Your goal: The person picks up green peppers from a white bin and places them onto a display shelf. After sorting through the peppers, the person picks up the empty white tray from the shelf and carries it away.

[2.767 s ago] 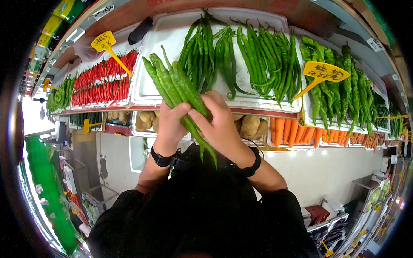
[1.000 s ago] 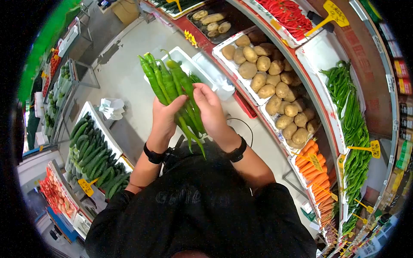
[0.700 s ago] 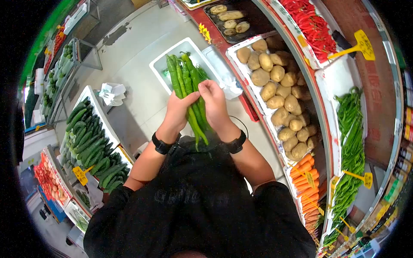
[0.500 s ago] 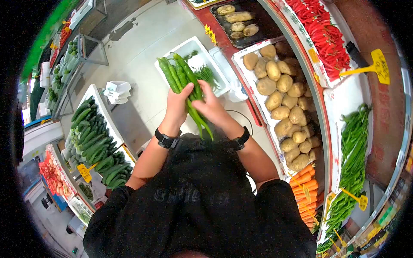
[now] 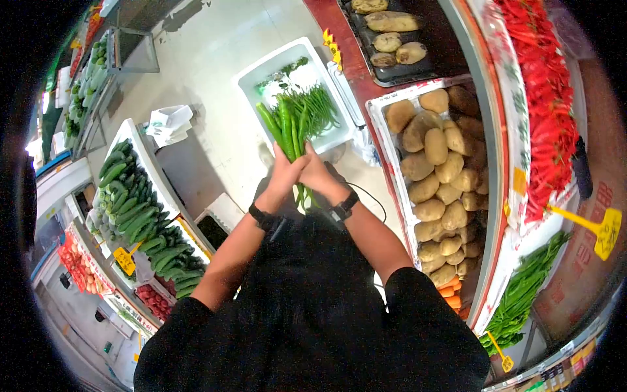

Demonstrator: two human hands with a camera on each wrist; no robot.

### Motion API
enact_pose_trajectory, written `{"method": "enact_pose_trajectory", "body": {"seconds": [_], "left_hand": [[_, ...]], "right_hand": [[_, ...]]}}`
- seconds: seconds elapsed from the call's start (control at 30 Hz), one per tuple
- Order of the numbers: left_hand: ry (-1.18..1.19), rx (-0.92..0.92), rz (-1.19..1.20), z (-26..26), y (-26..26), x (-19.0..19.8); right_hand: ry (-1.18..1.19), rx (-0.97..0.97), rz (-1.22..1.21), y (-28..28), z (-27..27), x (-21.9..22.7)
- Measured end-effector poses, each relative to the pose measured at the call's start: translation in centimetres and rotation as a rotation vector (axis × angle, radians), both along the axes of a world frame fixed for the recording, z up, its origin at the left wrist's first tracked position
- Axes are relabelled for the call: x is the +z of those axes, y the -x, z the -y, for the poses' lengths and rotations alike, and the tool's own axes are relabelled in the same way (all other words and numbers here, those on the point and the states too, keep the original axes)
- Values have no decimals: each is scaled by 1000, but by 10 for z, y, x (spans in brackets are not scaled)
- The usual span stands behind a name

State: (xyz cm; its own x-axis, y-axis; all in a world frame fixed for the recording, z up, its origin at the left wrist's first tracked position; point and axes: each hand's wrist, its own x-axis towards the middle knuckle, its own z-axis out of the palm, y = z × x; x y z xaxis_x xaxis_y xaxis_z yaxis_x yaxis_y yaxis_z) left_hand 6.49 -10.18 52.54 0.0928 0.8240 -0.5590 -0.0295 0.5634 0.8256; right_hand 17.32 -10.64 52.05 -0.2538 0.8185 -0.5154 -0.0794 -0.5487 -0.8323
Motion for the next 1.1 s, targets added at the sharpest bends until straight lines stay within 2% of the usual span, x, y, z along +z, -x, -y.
{"method": "enact_pose_trajectory", "body": {"seconds": [0.1, 0.13, 0.2, 0.23, 0.3, 0.33, 0.37, 0.43, 0.5, 0.53, 0.57, 0.6, 0.67, 0.7, 0.73, 0.77, 0.8, 0.87, 0.97, 1.07, 1.1], "left_hand": [[63, -125, -116, -7, 16, -21], [-192, -89, -151, -4, 17, -44], [-65, -64, -40, 1, 29, -79], [-44, -79, -195, 9, 37, -100], [-23, -106, -500, 14, 49, -156], [48, -66, -408, 13, 57, -172], [126, -23, -317, 12, 65, -183], [269, 58, -152, 7, 81, -204], [404, 49, -95, 1, 98, -225], [467, 42, -64, -3, 106, -236], [488, 65, -60, -7, 112, -245], [513, 96, -9, -11, 120, -256], [563, 158, 95, -17, 135, -279], [546, 205, 112, -19, 140, -291], [521, 218, 90, -20, 146, -306], [496, 228, 66, -20, 153, -320], [468, 233, 42, -22, 159, -333], [502, 269, -5, -28, 167, -354], [583, 271, -39, -30, 178, -373], [612, 274, -24, -21, 184, -381], [624, 269, -27, -20, 184, -381]], "right_hand": [[39, -77, 107, 23, 5, -67], [-5, -101, 120, 28, -1, -84], [-65, -137, 149, 34, 2, -116], [249, -112, 17, 33, -5, -135], [207, -91, 169, 28, -14, -207], [202, -78, 241, 26, -10, -242], [343, -133, 186, 21, -14, -272], [438, -194, 233, 17, -36, -317], [499, -175, 286, 7, -47, -397], [486, -122, 298, 4, -60, -423], [446, -171, 468, 5, -67, -462], [420, -215, 460, 5, -77, -495], [273, -142, 556, 7, -106, -539], [232, -61, 712, 5, -113, -574], [118, -13, 759, 7, -122, -599], [195, 34, 847, 14, -132, -611], [173, 53, 832, 18, -136, -626], [201, 113, 960, 36, -142, -641], [282, 272, 968, 37, -133, -681], [-50, 399, 1304, 43, -101, -709], [76, 515, 1314, 46, -102, -707]]}}
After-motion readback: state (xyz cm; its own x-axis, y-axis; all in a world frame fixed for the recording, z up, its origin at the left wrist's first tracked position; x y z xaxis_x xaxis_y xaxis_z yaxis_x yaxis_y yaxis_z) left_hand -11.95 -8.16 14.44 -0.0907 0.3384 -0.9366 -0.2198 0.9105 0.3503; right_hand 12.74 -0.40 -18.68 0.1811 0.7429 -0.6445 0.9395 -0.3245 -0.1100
